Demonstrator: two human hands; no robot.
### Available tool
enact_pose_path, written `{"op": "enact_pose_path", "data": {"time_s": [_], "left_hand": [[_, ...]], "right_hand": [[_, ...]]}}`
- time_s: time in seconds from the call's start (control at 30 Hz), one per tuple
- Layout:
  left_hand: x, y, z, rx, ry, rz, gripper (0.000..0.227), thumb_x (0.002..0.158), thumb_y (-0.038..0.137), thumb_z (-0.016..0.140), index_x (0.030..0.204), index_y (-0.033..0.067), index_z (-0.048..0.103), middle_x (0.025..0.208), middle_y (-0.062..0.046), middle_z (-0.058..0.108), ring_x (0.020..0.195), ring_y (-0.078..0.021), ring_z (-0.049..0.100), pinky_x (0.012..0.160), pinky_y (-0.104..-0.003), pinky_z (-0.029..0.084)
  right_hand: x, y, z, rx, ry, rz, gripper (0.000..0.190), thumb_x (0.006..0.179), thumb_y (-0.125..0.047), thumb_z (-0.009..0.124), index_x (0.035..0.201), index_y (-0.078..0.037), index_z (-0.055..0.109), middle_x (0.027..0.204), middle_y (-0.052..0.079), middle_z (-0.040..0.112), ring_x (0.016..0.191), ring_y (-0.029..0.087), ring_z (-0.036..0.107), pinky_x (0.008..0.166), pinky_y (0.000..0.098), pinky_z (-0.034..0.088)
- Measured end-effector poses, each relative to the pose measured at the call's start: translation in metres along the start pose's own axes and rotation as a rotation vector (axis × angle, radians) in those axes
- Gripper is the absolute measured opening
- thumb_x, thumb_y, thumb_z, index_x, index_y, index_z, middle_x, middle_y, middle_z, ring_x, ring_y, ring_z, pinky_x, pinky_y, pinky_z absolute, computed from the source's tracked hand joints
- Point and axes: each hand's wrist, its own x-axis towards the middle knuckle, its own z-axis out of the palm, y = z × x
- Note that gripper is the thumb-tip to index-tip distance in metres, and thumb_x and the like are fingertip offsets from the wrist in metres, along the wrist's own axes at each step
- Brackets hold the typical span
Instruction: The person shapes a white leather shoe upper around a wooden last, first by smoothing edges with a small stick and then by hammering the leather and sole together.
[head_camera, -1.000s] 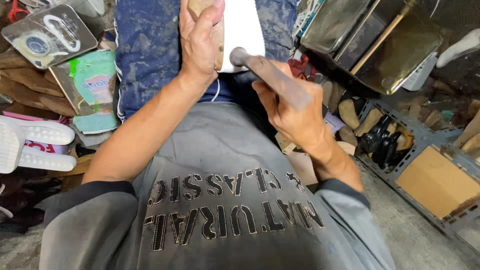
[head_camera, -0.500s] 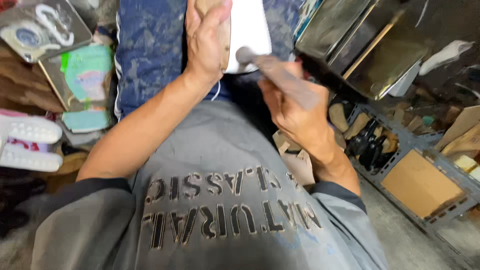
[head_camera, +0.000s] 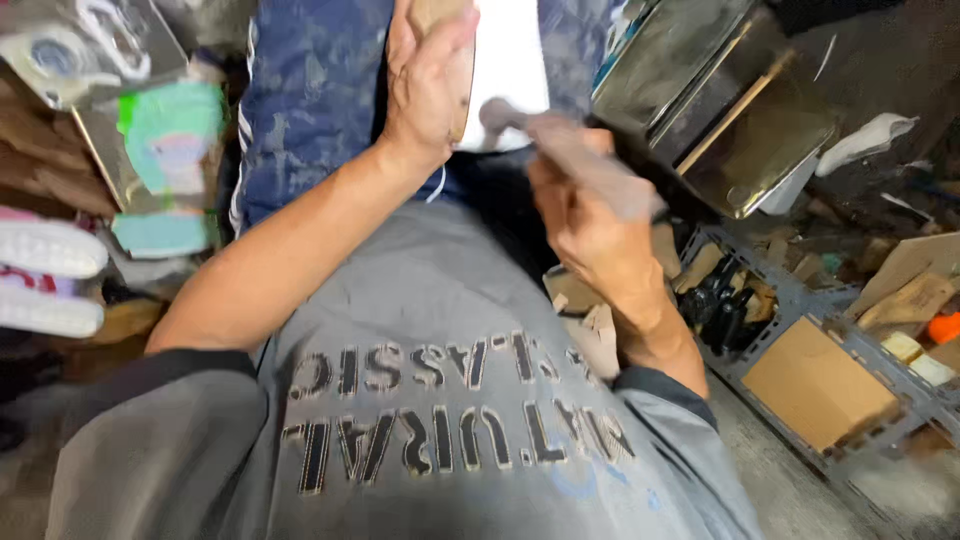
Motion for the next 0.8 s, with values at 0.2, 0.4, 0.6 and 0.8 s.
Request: {"op": "enact_pose_path", "data": {"time_s": [0.2, 0.4, 0.6, 0.8], "left_hand": [[0.005, -0.014, -0.003, -0.097, -0.003, 0.013, 0.032, 0.087, 0.027, 0.072, 0.112, 0.0100, 0.062, 0.105, -0.006, 0.072, 0.100, -0.0212, 0.070, 0.091, -0.034, 0.054], [0.001, -0.022, -0.010, -0.104, -0.069, 0.078, 0.040, 0.095, 0.022, 0.070, 0.132, 0.0117, 0.060, 0.124, -0.007, 0.072, 0.116, -0.0250, 0.070, 0.101, -0.036, 0.054], [0.000, -0.008, -0.010, -0.038, -0.119, 0.090, 0.046, 0.098, 0.024, 0.066, 0.140, 0.0091, 0.055, 0.136, -0.010, 0.067, 0.130, -0.0279, 0.063, 0.113, -0.037, 0.049], [0.000, -0.019, -0.009, -0.095, -0.143, 0.159, 0.043, 0.100, 0.019, 0.066, 0.140, 0.0094, 0.056, 0.136, -0.011, 0.066, 0.127, -0.0278, 0.064, 0.110, -0.037, 0.048]], "right_hand": [[0.010, -0.007, -0.004, 0.433, 0.026, -0.014, 0.032, 0.111, 0.007, 0.029, 0.141, 0.004, 0.042, 0.147, 0.030, 0.052, 0.147, 0.044, 0.052, 0.136, 0.0529, 0.042], [0.004, 0.002, 0.005, 0.551, 0.119, -0.044, 0.028, 0.113, -0.006, 0.026, 0.135, -0.006, 0.044, 0.148, 0.025, 0.051, 0.144, 0.040, 0.055, 0.132, 0.0550, 0.048], [-0.006, 0.029, 0.002, 0.140, 0.015, -0.035, 0.034, 0.111, 0.013, 0.047, 0.143, 0.002, 0.043, 0.143, 0.023, 0.053, 0.136, 0.036, 0.056, 0.119, 0.0417, 0.054], [-0.023, 0.015, 0.004, -0.070, 0.003, 0.145, 0.033, 0.111, -0.004, 0.063, 0.142, -0.015, 0.060, 0.105, 0.007, 0.067, 0.068, 0.016, 0.051, 0.067, 0.0282, 0.045]]}}
